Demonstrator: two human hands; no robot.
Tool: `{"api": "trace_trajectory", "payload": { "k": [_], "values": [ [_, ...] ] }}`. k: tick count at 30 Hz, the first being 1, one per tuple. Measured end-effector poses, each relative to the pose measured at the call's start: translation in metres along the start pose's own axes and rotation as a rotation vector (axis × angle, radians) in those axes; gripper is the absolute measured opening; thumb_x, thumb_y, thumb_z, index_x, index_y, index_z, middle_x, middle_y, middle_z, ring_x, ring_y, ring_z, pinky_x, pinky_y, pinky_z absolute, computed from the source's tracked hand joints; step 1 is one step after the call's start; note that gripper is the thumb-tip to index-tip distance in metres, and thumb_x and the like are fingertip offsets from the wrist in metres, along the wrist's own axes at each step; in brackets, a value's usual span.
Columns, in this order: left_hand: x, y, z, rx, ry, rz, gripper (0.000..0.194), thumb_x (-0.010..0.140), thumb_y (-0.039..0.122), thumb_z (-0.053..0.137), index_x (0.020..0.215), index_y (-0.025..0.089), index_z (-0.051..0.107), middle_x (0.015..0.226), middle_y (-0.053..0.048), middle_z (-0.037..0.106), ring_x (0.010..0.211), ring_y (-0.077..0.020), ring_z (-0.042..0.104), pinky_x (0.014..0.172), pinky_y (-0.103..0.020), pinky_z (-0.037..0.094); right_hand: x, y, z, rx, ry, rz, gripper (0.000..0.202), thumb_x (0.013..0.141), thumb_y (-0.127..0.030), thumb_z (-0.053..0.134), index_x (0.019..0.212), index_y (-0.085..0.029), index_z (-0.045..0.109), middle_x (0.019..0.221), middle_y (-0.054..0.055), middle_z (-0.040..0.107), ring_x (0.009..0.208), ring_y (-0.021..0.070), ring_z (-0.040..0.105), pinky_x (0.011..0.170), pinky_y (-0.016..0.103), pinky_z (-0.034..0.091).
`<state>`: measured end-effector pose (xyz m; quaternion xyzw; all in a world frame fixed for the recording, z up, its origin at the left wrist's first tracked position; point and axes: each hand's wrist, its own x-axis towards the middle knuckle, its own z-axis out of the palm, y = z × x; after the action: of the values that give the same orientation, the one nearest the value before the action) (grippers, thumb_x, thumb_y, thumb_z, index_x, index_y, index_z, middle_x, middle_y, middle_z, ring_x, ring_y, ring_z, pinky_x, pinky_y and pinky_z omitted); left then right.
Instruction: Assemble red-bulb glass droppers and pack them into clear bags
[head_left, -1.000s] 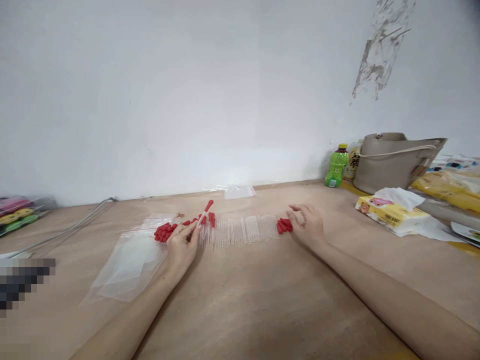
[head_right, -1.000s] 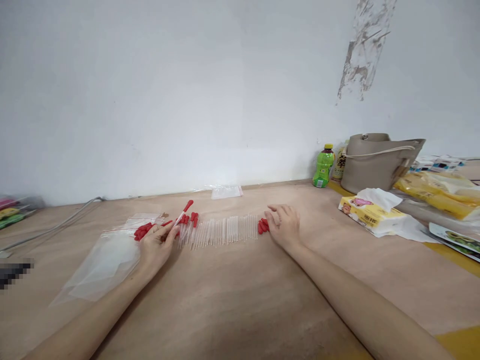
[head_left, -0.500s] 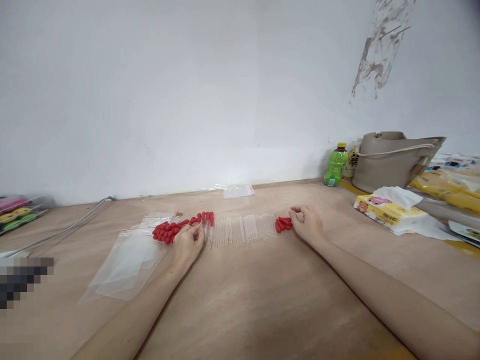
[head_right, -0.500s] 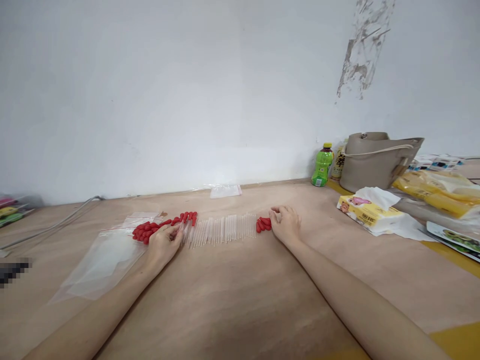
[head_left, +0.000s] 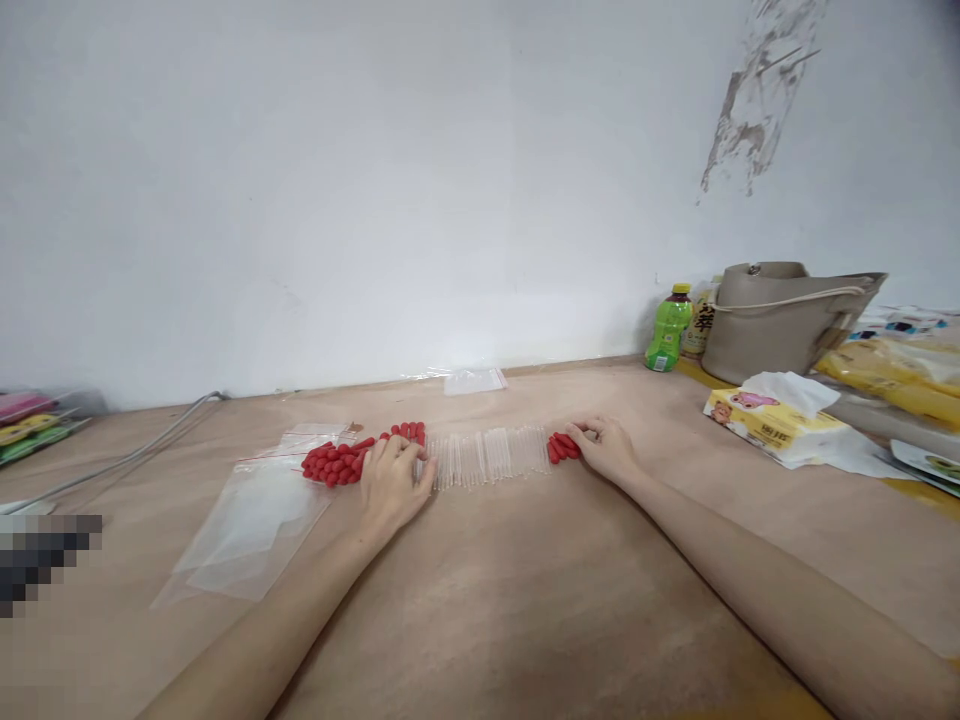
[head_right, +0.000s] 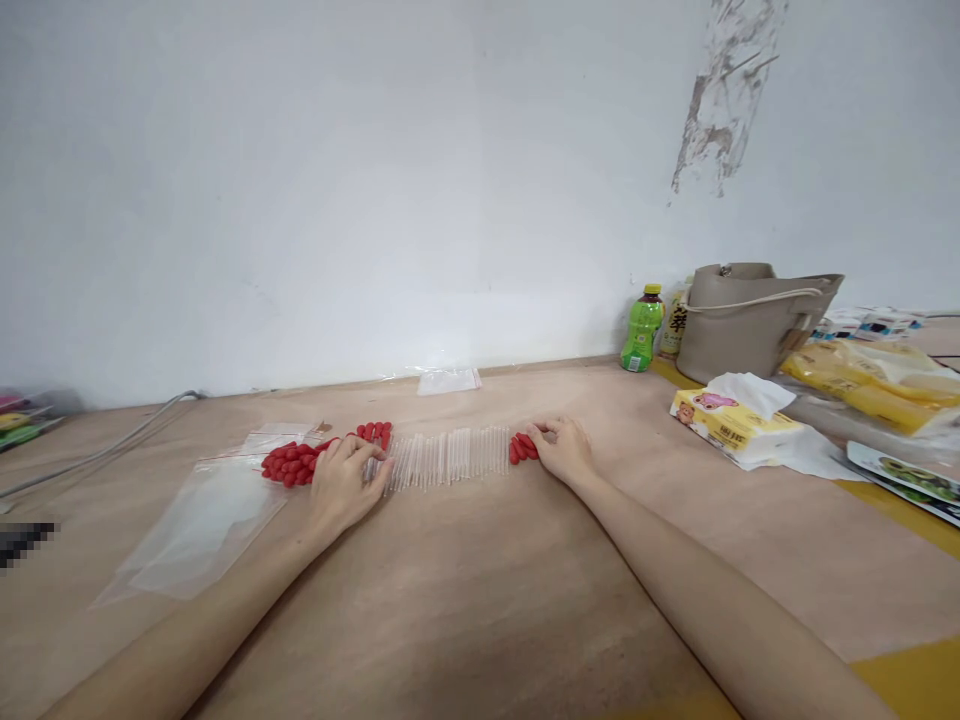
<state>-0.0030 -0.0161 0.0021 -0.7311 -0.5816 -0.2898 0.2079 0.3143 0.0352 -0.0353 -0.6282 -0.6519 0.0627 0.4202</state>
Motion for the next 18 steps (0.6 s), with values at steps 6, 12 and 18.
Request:
{"api": "trace_trajectory", "payload": {
  "k": [6, 12, 18],
  "values": [
    [0.029, 0.037, 0.011, 0.195, -0.217, -0.125, 0.031, 0.073, 0.04, 0.045, 0.076, 0.015, 0.063, 0.089, -0.012, 0.055, 0.09, -0.0279, 0.046, 0.079, -0.039, 0.031, 0.002, -0.002, -0.003, 0.146, -0.139, 0.019, 0.036, 0.076, -0.044, 0.044, 0.08, -0.018, 0.069, 0.072, 0.002, 0.067, 0.066, 0.0158, 0.059, 0.059, 0.024, 0.043],
    [0.038, 0.048, 0.017, 0.232, -0.366, -0.254, 0.043, 0.071, 0.04, 0.044, 0.083, 0.005, 0.065, 0.094, -0.02, 0.055, 0.094, -0.0328, 0.045, 0.08, -0.04, 0.029, 0.0, -0.011, -0.008, 0.265, -0.243, -0.01, 0.032, 0.069, -0.045, 0.053, 0.069, -0.017, 0.067, 0.061, 0.001, 0.064, 0.058, 0.0134, 0.057, 0.056, 0.022, 0.042],
    [0.041, 0.048, 0.02, 0.202, -0.391, -0.33, 0.045, 0.069, 0.04, 0.046, 0.085, 0.002, 0.065, 0.093, -0.022, 0.056, 0.091, -0.0342, 0.048, 0.078, -0.04, 0.032, 0.001, -0.01, -0.003, 0.164, -0.149, -0.008, 0.023, 0.065, -0.037, 0.056, 0.069, -0.016, 0.065, 0.065, 0.002, 0.065, 0.057, 0.0118, 0.055, 0.053, 0.021, 0.04]
  ]
}}
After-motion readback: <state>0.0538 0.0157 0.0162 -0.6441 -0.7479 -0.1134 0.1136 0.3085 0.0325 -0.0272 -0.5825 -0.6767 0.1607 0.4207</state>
